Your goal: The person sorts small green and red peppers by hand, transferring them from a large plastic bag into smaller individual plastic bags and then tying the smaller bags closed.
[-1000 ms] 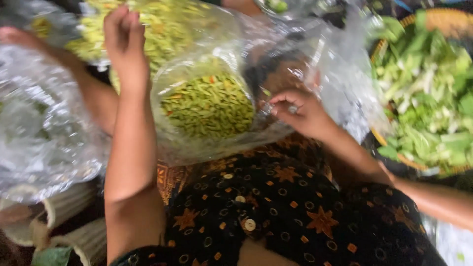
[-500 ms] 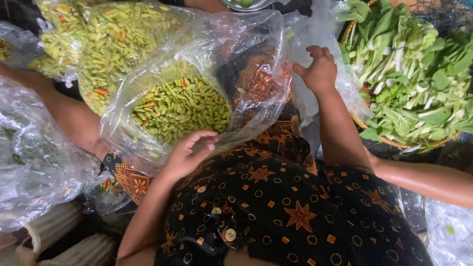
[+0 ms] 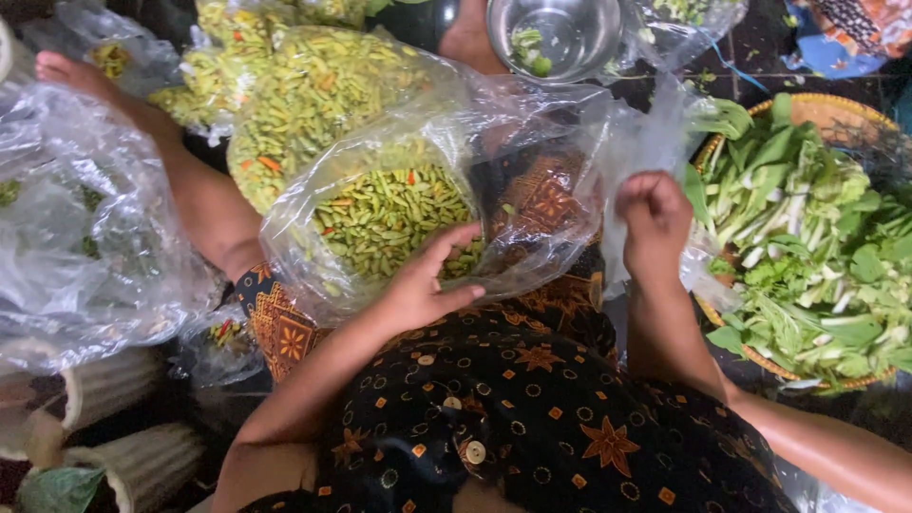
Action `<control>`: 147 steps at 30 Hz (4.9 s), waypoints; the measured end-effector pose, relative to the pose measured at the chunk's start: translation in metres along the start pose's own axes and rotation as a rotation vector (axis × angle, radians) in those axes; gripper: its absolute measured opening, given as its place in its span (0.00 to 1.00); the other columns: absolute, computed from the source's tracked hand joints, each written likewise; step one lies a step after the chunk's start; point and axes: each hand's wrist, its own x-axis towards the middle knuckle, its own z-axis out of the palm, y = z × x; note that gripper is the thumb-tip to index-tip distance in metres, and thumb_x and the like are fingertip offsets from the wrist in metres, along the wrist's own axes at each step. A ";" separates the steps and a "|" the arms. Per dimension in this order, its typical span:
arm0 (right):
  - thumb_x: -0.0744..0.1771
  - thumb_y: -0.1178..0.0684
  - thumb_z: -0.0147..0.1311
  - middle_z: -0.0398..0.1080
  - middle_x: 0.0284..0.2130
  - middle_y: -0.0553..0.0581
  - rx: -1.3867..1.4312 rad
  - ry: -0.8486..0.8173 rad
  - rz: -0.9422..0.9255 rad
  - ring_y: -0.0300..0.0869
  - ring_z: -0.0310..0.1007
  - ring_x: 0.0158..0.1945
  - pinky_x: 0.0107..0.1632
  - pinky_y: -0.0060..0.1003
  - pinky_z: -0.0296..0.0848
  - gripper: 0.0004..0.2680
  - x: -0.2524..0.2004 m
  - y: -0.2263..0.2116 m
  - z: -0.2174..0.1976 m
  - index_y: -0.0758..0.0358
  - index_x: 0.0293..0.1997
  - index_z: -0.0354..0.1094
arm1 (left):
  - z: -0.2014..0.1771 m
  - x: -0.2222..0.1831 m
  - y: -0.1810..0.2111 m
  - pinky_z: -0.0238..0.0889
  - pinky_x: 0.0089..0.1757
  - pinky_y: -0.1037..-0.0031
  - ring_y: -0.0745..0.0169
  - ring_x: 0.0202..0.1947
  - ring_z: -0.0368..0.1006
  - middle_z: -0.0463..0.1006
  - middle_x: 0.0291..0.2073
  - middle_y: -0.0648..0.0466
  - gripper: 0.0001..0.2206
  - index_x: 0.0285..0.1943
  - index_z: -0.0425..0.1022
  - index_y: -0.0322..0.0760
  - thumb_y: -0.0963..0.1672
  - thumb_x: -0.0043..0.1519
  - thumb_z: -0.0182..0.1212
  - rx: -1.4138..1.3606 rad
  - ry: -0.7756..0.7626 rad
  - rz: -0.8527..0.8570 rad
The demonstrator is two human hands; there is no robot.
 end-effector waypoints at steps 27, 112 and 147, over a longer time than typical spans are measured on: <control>0.65 0.62 0.62 0.79 0.33 0.62 -0.050 -0.877 0.127 0.43 0.77 0.39 0.47 0.40 0.74 0.06 -0.010 -0.050 0.110 0.65 0.45 0.77 | -0.098 -0.042 -0.021 0.69 0.46 0.67 0.62 0.36 0.71 0.76 0.34 0.54 0.02 0.43 0.72 0.43 0.43 0.69 0.59 -0.440 1.362 -0.196; 0.67 0.62 0.54 0.69 0.43 0.65 0.030 -0.827 -0.232 0.54 0.73 0.49 0.49 0.47 0.76 0.09 0.019 -0.109 0.164 0.68 0.53 0.66 | -0.024 -0.050 -0.077 0.55 0.30 0.78 0.72 0.26 0.62 0.71 0.25 0.56 0.05 0.44 0.71 0.34 0.35 0.63 0.55 -0.220 0.694 -0.233; 0.69 0.52 0.51 0.48 0.74 0.59 -1.562 -0.973 0.426 0.56 0.62 0.69 0.62 0.53 0.65 0.36 0.299 0.095 0.346 0.60 0.77 0.14 | -0.049 -0.062 -0.157 0.63 0.26 0.85 0.72 0.24 0.66 0.75 0.27 0.61 0.05 0.36 0.71 0.43 0.41 0.66 0.58 -0.355 0.347 -0.557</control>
